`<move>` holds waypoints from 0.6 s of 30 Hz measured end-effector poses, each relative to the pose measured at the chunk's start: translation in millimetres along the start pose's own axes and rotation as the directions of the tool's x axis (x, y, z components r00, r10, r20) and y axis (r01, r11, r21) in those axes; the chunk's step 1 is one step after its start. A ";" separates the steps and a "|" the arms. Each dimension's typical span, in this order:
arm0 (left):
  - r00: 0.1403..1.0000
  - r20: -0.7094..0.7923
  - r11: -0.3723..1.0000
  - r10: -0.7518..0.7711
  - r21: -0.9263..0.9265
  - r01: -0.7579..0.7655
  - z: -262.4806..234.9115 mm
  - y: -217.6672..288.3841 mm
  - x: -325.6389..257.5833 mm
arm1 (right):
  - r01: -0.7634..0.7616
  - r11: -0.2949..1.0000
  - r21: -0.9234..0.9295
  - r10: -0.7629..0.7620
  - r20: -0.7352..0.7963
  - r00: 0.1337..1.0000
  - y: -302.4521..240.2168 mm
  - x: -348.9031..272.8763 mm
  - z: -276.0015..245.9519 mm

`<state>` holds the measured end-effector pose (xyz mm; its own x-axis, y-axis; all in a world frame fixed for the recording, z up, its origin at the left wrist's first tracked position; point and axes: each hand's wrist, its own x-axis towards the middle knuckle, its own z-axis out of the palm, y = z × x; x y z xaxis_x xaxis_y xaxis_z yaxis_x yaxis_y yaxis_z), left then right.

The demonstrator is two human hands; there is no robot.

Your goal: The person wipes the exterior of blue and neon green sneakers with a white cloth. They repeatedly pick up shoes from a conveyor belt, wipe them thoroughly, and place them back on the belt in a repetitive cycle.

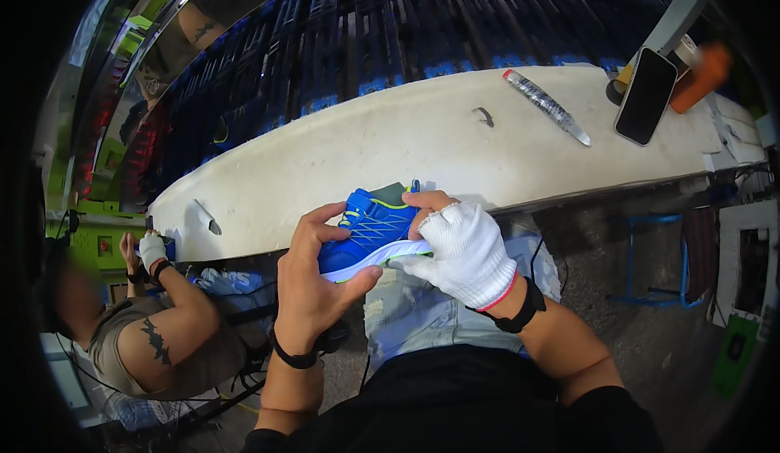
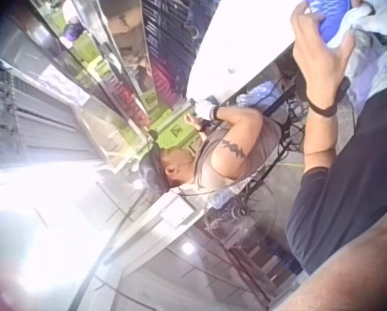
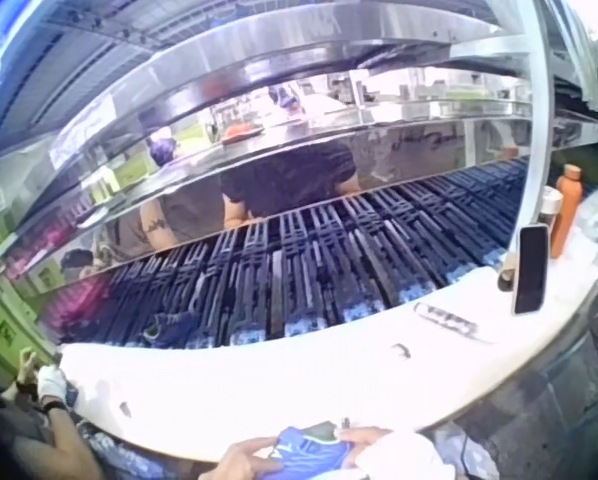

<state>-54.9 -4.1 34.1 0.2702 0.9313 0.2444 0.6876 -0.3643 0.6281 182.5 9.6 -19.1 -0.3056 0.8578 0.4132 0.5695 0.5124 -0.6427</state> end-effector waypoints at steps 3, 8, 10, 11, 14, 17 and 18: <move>0.999 -0.028 0.996 0.019 0.087 -0.016 6.3 -1.7 -4.7 | -0.072 0.997 0.013 0.072 0.038 0.997 0.6 -2.3 2.4; 0.998 0.058 0.987 0.039 0.153 -0.048 -3.8 21.7 -1.3 | -0.093 0.995 -0.036 0.092 -0.019 0.996 7.2 -6.7 -1.0; 0.988 0.130 0.994 0.085 0.064 -0.093 -14.4 27.6 6.9 | -0.174 0.983 -0.063 0.176 0.014 0.984 8.9 -13.4 -11.0; 0.982 0.099 0.985 0.163 0.033 -0.167 -12.7 27.1 8.0 | -0.175 0.973 -0.148 0.180 0.019 0.984 4.5 -16.4 -19.9; 0.937 -0.024 0.937 0.350 -0.004 -0.350 4.8 24.3 8.4 | 0.008 0.965 -0.261 -0.008 0.001 1.000 -12.9 -10.2 -57.2; 0.921 -0.142 0.930 0.363 -0.004 -0.367 24.6 24.3 12.7 | 0.218 0.969 -0.114 -0.240 -0.234 0.942 -34.0 -9.2 -101.0; 0.911 -0.169 0.924 0.377 -0.001 -0.382 27.3 24.9 14.6 | 0.287 0.957 -0.050 -0.283 -0.396 0.874 -41.3 -13.8 -112.3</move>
<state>-15.4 0.3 33.1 0.3915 0.7111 0.5840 0.5316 -0.6928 0.4873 248.9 -27.7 74.2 -0.1260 0.5894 0.7980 0.4952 0.7343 -0.4642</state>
